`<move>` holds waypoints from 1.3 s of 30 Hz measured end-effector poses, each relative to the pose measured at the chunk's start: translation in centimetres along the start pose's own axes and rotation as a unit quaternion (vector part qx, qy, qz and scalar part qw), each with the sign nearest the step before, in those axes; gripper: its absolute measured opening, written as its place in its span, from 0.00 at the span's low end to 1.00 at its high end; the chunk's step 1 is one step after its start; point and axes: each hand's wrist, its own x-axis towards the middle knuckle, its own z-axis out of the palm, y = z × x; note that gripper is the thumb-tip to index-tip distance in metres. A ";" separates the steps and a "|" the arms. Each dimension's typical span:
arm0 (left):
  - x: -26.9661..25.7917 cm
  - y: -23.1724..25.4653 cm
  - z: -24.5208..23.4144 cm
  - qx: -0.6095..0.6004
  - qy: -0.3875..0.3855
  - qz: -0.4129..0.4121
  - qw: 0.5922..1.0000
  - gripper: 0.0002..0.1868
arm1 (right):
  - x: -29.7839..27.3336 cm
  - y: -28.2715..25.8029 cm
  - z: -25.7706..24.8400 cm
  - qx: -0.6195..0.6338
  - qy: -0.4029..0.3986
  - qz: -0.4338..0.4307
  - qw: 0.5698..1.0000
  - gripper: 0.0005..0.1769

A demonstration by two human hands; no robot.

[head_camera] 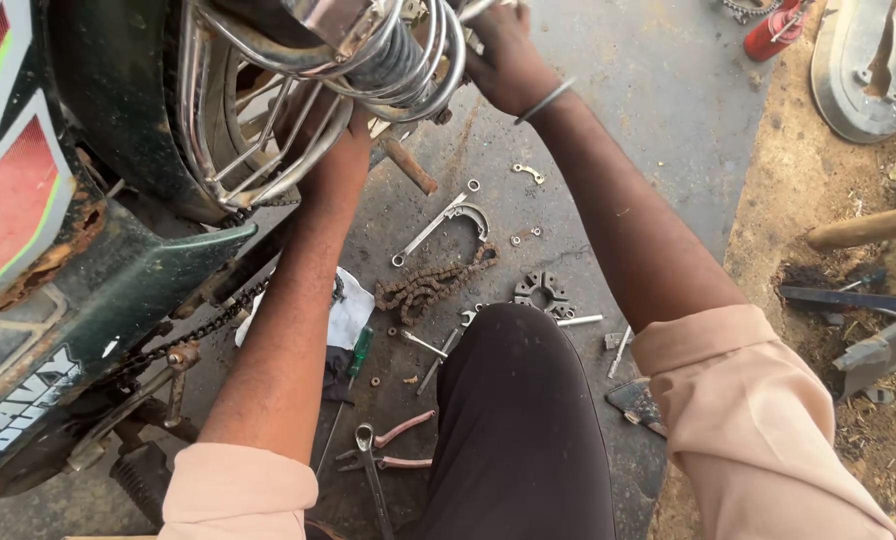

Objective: Replacing or repairing the drive chain on a moped or motorcycle.

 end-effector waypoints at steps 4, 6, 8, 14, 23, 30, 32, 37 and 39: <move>0.4 2.1 -1.1 0.088 0.032 0.071 0.993 0.12 | 0.6 0.8 4.4 0.201 -0.151 0.035 0.967 0.13; 0.6 2.2 -1.2 0.134 0.067 0.101 0.984 0.14 | 1.1 1.3 5.5 0.191 -0.183 0.033 0.964 0.13; 0.7 1.9 -1.3 0.132 0.046 0.093 0.986 0.12 | 1.8 1.2 5.0 0.164 -0.099 -0.078 0.978 0.14; 0.8 0.7 0.2 0.115 -0.082 -0.016 0.990 0.09 | 1.5 1.8 6.2 0.155 -0.102 -0.088 0.979 0.13; 1.0 1.0 0.0 0.041 -0.036 0.012 0.998 0.07 | -0.1 5.3 10.0 0.125 -0.248 -0.027 0.960 0.07; 1.6 2.2 -2.1 0.087 -0.047 0.071 0.992 0.08 | 0.9 3.7 8.6 0.150 -0.145 -0.093 0.974 0.14; 1.5 2.4 -2.8 0.096 -0.032 0.135 0.986 0.13 | 0.6 4.0 8.9 0.064 -0.130 -0.142 0.979 0.11; -0.3 0.6 -0.2 0.105 -0.044 0.070 0.991 0.15 | -0.5 5.2 10.1 0.103 -0.159 -0.116 0.975 0.12; -0.6 0.7 0.3 0.111 0.009 0.105 0.988 0.18 | -0.2 4.7 9.4 0.102 -0.134 -0.136 0.976 0.14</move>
